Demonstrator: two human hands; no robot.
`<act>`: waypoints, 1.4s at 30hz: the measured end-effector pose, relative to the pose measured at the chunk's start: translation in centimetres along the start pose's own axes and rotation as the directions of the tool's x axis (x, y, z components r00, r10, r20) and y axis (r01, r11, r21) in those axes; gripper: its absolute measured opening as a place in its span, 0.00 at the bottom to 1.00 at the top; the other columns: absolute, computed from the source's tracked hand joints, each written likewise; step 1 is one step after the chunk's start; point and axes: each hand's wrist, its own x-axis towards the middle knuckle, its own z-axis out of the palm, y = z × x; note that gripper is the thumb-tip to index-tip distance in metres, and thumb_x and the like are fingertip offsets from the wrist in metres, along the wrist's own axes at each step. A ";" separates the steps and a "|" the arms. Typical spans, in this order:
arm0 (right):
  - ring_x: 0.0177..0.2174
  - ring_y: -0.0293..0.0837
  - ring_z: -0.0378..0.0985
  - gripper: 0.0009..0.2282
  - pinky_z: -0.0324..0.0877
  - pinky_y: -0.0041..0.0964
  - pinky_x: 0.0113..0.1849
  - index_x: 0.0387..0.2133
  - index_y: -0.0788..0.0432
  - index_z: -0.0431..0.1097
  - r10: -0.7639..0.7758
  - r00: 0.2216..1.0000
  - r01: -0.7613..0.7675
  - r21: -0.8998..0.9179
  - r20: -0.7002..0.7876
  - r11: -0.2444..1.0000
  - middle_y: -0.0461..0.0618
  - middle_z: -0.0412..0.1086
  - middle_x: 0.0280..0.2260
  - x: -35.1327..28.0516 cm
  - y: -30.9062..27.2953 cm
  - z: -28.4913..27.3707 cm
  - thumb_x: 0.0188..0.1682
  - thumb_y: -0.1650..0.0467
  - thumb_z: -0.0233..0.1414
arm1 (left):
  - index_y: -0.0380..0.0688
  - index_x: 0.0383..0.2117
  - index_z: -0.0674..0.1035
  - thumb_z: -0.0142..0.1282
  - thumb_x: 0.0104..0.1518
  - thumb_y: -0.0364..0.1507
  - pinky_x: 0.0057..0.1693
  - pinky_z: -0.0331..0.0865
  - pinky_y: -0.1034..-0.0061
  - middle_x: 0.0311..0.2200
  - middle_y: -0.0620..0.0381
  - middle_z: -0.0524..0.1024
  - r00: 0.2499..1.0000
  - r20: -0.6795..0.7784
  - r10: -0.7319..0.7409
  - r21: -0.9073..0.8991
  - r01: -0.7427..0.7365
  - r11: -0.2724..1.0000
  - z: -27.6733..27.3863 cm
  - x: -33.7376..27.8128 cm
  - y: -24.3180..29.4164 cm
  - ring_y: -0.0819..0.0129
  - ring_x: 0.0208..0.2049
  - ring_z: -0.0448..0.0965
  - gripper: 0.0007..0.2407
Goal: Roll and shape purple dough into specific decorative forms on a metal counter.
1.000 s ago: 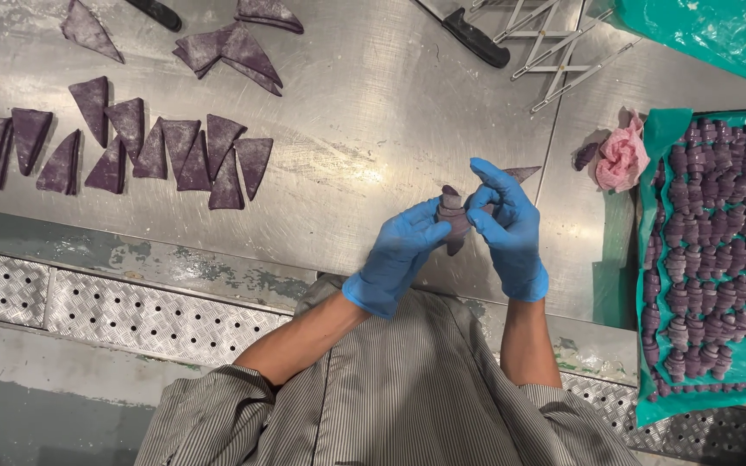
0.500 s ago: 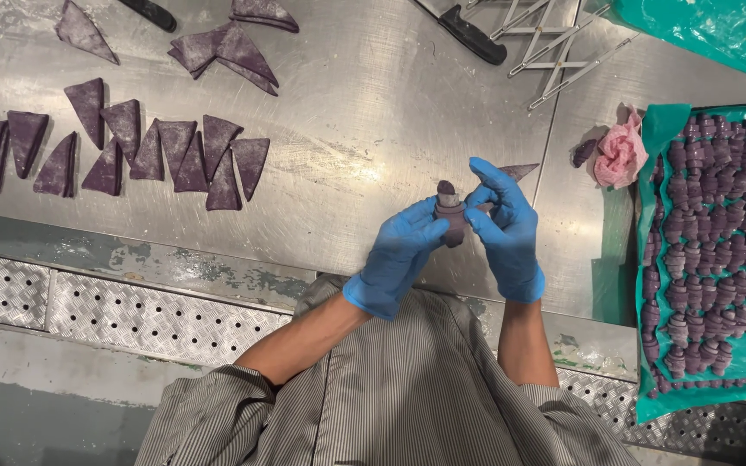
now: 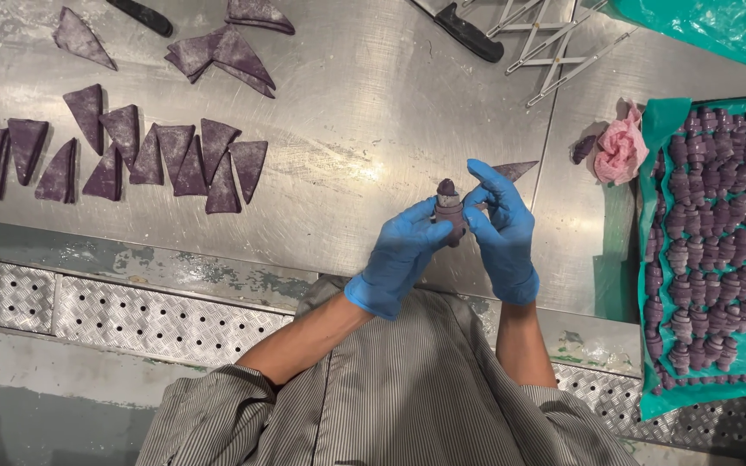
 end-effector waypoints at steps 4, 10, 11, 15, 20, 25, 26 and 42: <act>0.35 0.30 0.65 0.24 0.64 0.23 0.40 0.64 0.67 0.62 0.015 1.000 -0.014 0.031 -0.026 0.999 0.41 0.65 0.35 -0.2 0.6 -0.5 0.51 0.82 0.50 | 0.26 0.63 0.68 0.54 0.65 0.26 0.59 0.69 0.71 0.48 0.48 0.77 1.000 -0.008 0.001 0.005 -0.001 1.000 0.8 0.2 0.4 0.67 0.49 0.76 0.22; 0.35 0.30 0.65 0.24 0.64 0.23 0.40 0.64 0.68 0.62 0.015 0.998 -0.012 0.044 -0.060 0.999 0.41 0.66 0.36 -0.5 0.4 -1.1 0.51 0.82 0.49 | 0.29 0.62 0.68 0.53 0.61 0.25 0.60 0.67 0.77 0.50 0.53 0.77 0.998 -0.062 0.019 0.060 -0.015 0.998 1.9 0.4 0.4 0.71 0.51 0.76 0.22; 0.37 0.30 0.66 0.24 0.64 0.23 0.43 0.64 0.68 0.62 -0.003 0.999 0.004 0.027 -0.047 1.000 0.42 0.66 0.37 -0.6 0.5 -1.2 0.51 0.82 0.49 | 0.28 0.63 0.69 0.53 0.62 0.25 0.60 0.67 0.77 0.50 0.52 0.77 0.998 -0.054 0.019 0.066 -0.016 0.998 1.7 0.4 0.0 0.71 0.50 0.76 0.22; 0.39 0.31 0.67 0.25 0.64 0.24 0.51 0.65 0.70 0.60 -0.039 0.999 0.039 -0.008 -0.026 0.999 0.43 0.67 0.38 -1.0 0.8 -2.1 0.50 0.83 0.48 | 0.25 0.64 0.70 0.56 0.65 0.25 0.59 0.67 0.76 0.49 0.49 0.77 0.999 -0.035 0.026 0.115 -0.021 0.993 1.0 0.8 -1.8 0.70 0.49 0.75 0.22; 0.37 0.31 0.66 0.26 0.64 0.23 0.43 0.66 0.69 0.60 0.011 0.998 -0.003 0.112 -0.066 0.994 0.42 0.66 0.37 -1.9 2.6 -5.1 0.50 0.79 0.51 | 0.31 0.63 0.68 0.57 0.62 0.25 0.60 0.68 0.74 0.52 0.52 0.76 0.999 0.012 0.035 0.104 -0.036 0.994 3.0 2.2 -2.4 0.71 0.52 0.75 0.22; 0.39 0.31 0.67 0.31 0.65 0.24 0.44 0.67 0.67 0.58 0.006 0.994 0.015 0.196 -0.108 0.980 0.41 0.65 0.39 -2.8 2.9 -8.2 0.48 0.73 0.57 | 0.28 0.64 0.68 0.56 0.65 0.24 0.62 0.69 0.70 0.56 0.48 0.75 0.996 0.083 -0.045 0.023 0.043 0.999 2.5 4.8 -6.5 0.66 0.55 0.75 0.21; 0.42 0.32 0.68 0.31 0.66 0.26 0.47 0.67 0.67 0.57 0.023 0.992 0.004 0.208 -0.125 0.978 0.42 0.66 0.42 -3.2 2.7 -8.8 0.48 0.72 0.57 | 0.27 0.65 0.67 0.55 0.66 0.24 0.63 0.69 0.67 0.57 0.48 0.75 0.990 0.112 -0.086 -0.022 0.089 0.996 3.0 5.4 -7.0 0.63 0.56 0.75 0.21; 0.30 0.36 0.75 0.04 0.72 0.33 0.34 0.37 0.63 0.75 0.216 0.741 -0.019 0.301 -0.636 0.953 0.44 0.74 0.32 -19.6 16.6 -27.0 0.51 0.76 0.58 | 0.35 0.67 0.61 0.56 0.64 0.27 0.64 0.68 0.76 0.51 0.51 0.80 0.964 0.106 -0.242 0.596 0.133 0.792 3.0 13.6 -19.8 0.67 0.55 0.77 0.26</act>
